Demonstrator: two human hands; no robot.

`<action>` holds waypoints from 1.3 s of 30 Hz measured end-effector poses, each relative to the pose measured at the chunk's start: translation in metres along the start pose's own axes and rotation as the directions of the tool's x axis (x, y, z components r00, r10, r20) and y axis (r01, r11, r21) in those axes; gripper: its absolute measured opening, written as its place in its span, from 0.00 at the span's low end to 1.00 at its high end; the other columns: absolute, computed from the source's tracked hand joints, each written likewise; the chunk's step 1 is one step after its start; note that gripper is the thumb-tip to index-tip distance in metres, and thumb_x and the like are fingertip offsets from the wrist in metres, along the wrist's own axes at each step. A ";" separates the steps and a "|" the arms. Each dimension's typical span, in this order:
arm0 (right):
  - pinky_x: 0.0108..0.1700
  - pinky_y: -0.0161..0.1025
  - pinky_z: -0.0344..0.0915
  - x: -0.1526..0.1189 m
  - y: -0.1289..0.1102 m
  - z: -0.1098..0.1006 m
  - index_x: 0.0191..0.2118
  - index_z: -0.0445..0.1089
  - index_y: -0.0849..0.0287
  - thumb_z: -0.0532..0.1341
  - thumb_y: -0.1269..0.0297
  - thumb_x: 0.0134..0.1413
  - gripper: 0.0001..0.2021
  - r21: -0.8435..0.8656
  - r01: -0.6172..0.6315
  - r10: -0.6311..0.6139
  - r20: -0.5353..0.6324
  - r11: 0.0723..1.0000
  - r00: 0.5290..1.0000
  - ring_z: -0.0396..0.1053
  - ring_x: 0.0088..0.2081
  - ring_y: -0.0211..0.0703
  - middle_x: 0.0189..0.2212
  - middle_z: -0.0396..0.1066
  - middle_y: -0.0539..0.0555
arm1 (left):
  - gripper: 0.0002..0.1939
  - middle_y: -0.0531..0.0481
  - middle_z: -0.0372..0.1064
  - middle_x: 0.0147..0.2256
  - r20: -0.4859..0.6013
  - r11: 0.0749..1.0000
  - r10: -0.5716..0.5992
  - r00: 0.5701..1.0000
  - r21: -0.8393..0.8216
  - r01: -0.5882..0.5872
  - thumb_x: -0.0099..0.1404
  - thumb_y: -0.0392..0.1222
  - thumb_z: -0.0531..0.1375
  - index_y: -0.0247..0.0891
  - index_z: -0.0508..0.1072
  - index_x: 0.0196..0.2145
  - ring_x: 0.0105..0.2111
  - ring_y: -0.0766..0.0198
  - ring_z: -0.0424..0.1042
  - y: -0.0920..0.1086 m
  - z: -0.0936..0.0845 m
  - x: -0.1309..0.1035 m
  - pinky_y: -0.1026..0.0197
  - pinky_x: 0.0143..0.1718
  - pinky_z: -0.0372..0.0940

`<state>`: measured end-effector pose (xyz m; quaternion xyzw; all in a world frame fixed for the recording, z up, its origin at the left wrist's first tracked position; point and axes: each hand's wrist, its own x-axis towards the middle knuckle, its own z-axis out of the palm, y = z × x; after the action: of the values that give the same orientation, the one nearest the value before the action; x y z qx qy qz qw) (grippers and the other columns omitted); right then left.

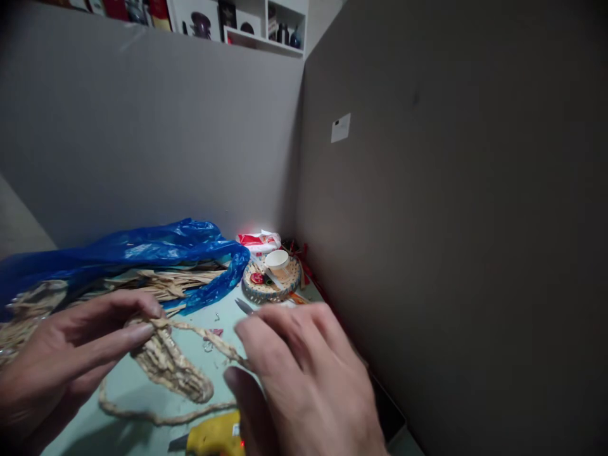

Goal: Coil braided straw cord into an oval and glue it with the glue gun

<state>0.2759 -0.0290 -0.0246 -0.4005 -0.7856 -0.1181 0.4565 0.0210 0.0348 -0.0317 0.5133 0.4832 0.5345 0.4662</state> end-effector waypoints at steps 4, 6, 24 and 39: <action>0.41 0.40 0.74 0.015 0.009 0.018 0.56 0.70 0.62 0.55 0.78 0.67 0.16 0.236 0.025 -0.066 0.167 0.971 0.984 0.74 0.39 0.46 0.41 0.76 0.57 | 0.15 0.57 0.74 0.25 -0.003 0.999 -0.003 1.000 0.033 0.003 0.45 0.53 0.78 0.48 0.81 0.27 0.25 0.64 0.71 -0.006 0.005 0.002 0.66 0.26 0.68; 0.36 0.38 0.72 0.011 0.013 0.026 0.57 0.71 0.63 0.52 0.78 0.67 0.18 0.298 0.002 -0.064 0.198 0.955 0.978 0.73 0.36 0.45 0.37 0.75 0.57 | 0.15 0.57 0.74 0.25 0.000 0.999 -0.015 1.000 0.050 0.015 0.45 0.53 0.78 0.48 0.81 0.27 0.24 0.65 0.70 -0.008 0.006 0.002 0.67 0.25 0.67; 0.29 0.38 0.65 -0.006 0.028 0.032 0.49 0.70 0.53 0.55 0.78 0.66 0.14 0.294 -0.055 -0.033 0.285 0.954 0.958 0.68 0.30 0.40 0.34 0.74 0.50 | 0.09 0.55 0.78 0.28 -0.005 0.944 0.094 0.996 0.318 -0.088 0.48 0.53 0.76 0.53 0.83 0.26 0.22 0.65 0.70 -0.028 0.009 0.008 0.68 0.21 0.67; 0.30 0.37 0.59 -0.005 0.027 0.033 0.49 0.70 0.55 0.56 0.81 0.57 0.18 0.328 -0.031 -0.087 0.338 0.944 0.937 0.61 0.30 0.39 0.30 0.64 0.47 | 0.12 0.56 0.76 0.27 0.028 0.964 -0.017 0.999 0.264 0.009 0.47 0.53 0.77 0.50 0.82 0.27 0.24 0.66 0.70 -0.025 0.011 0.004 0.70 0.24 0.65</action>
<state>0.2764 0.0042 -0.0521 -0.3220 -0.8683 0.0804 0.3687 0.0323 0.0420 -0.0563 0.5756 0.5463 0.4545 0.4045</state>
